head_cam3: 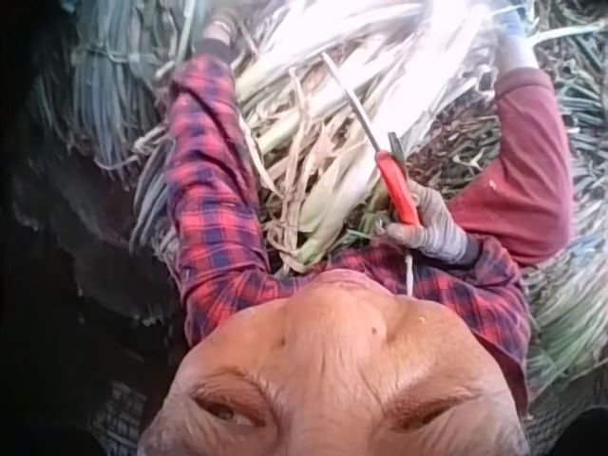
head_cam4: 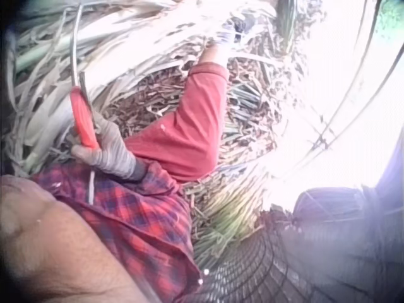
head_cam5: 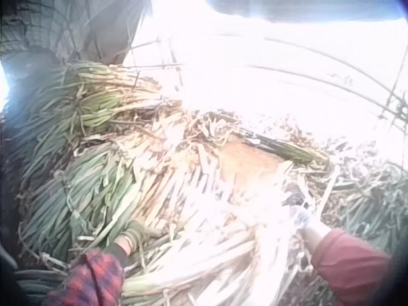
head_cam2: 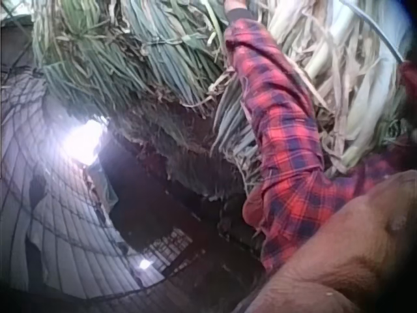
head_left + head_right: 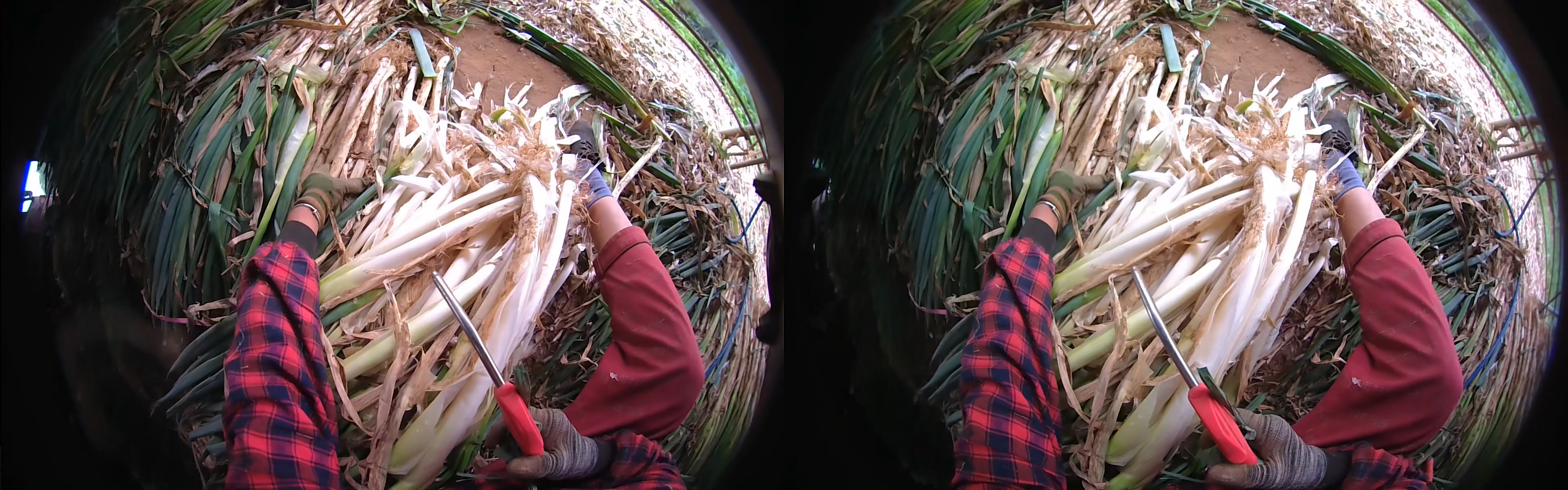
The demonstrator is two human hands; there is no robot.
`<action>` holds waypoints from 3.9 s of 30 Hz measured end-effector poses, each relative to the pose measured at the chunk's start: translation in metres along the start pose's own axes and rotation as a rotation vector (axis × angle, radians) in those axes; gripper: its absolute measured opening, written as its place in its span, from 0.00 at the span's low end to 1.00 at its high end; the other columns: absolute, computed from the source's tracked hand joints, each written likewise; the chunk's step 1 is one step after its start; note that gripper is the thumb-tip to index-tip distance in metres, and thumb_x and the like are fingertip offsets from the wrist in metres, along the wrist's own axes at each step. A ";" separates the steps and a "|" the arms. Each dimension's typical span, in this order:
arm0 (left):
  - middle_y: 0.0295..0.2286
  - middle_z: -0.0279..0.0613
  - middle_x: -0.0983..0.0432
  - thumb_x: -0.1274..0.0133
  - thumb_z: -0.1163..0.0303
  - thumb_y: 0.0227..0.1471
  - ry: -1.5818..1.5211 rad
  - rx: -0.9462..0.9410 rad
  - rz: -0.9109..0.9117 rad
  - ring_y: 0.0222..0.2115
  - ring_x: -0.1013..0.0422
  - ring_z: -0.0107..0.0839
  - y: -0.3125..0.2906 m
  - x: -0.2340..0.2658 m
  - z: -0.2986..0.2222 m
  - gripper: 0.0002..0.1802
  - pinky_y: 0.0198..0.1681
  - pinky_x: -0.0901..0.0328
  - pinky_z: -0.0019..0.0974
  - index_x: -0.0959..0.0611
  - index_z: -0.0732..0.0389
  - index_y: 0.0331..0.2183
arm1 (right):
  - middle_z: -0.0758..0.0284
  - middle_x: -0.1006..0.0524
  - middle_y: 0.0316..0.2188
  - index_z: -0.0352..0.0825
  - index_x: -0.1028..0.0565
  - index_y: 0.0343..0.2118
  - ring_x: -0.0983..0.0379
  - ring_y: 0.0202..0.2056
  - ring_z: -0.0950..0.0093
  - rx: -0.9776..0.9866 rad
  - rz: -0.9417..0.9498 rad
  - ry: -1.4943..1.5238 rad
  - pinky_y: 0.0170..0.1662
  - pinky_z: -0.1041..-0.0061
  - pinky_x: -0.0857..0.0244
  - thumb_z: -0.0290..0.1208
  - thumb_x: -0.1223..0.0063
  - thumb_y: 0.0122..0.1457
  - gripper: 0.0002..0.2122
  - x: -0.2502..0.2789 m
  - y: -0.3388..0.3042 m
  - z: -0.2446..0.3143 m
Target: The person uses a red-handled knife to trim the outer layers and ends of long green plant stalks. The trimmed pieces are dropped onto a growing pile of plant debris on the ground.
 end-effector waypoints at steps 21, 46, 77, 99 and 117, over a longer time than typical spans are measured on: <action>0.39 0.43 0.24 0.28 0.66 0.29 -0.345 -0.469 -0.399 0.37 0.28 0.34 -0.269 0.138 -0.100 0.39 0.40 0.31 0.40 0.26 0.68 0.45 | 0.76 0.32 0.19 0.35 0.31 0.34 0.37 0.18 0.86 0.238 -0.031 0.066 0.20 0.83 0.42 0.39 0.40 0.54 0.14 0.001 -0.033 -0.015; 0.31 0.41 0.23 0.48 0.59 0.52 0.212 -0.640 -1.084 0.33 0.26 0.34 -0.608 0.432 -0.279 0.18 0.38 0.32 0.36 0.19 0.61 0.39 | 0.74 0.36 0.13 0.38 0.31 0.29 0.40 0.09 0.81 0.422 -0.161 0.046 0.11 0.80 0.45 0.51 0.42 0.53 0.19 0.016 -0.071 -0.042; 0.49 0.56 0.32 0.34 0.47 0.35 -0.095 -0.307 0.150 0.49 0.34 0.42 -0.536 0.076 -0.073 0.53 0.52 0.38 0.39 0.36 0.70 0.55 | 0.75 0.38 0.08 0.34 0.30 0.33 0.44 0.05 0.82 0.149 -0.141 -0.308 0.06 0.81 0.51 0.57 0.46 0.53 0.24 -0.046 -0.051 -0.081; 0.45 0.46 0.31 0.38 0.57 0.43 -0.178 -0.533 -0.028 0.48 0.35 0.36 -0.524 0.064 -0.047 0.35 0.53 0.41 0.37 0.33 0.62 0.49 | 0.76 0.37 0.12 0.36 0.31 0.38 0.43 0.06 0.84 0.079 -0.093 -0.285 0.08 0.83 0.49 0.55 0.48 0.56 0.23 -0.065 -0.064 -0.075; 0.39 0.54 0.28 0.40 0.61 0.40 -0.074 -0.602 -0.101 0.42 0.30 0.46 -0.514 0.054 -0.057 0.27 0.47 0.34 0.41 0.22 0.64 0.42 | 0.70 0.32 0.14 0.31 0.29 0.26 0.37 0.11 0.79 0.180 -0.286 -0.364 0.13 0.78 0.43 0.56 0.42 0.51 0.25 0.003 -0.007 -0.027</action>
Point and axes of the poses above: each hand's wrist, its own y-axis towards the middle knuckle, its own x-axis out of the back of the hand, z = x × y, the point moved 5 cm from there along y, towards the middle knuckle
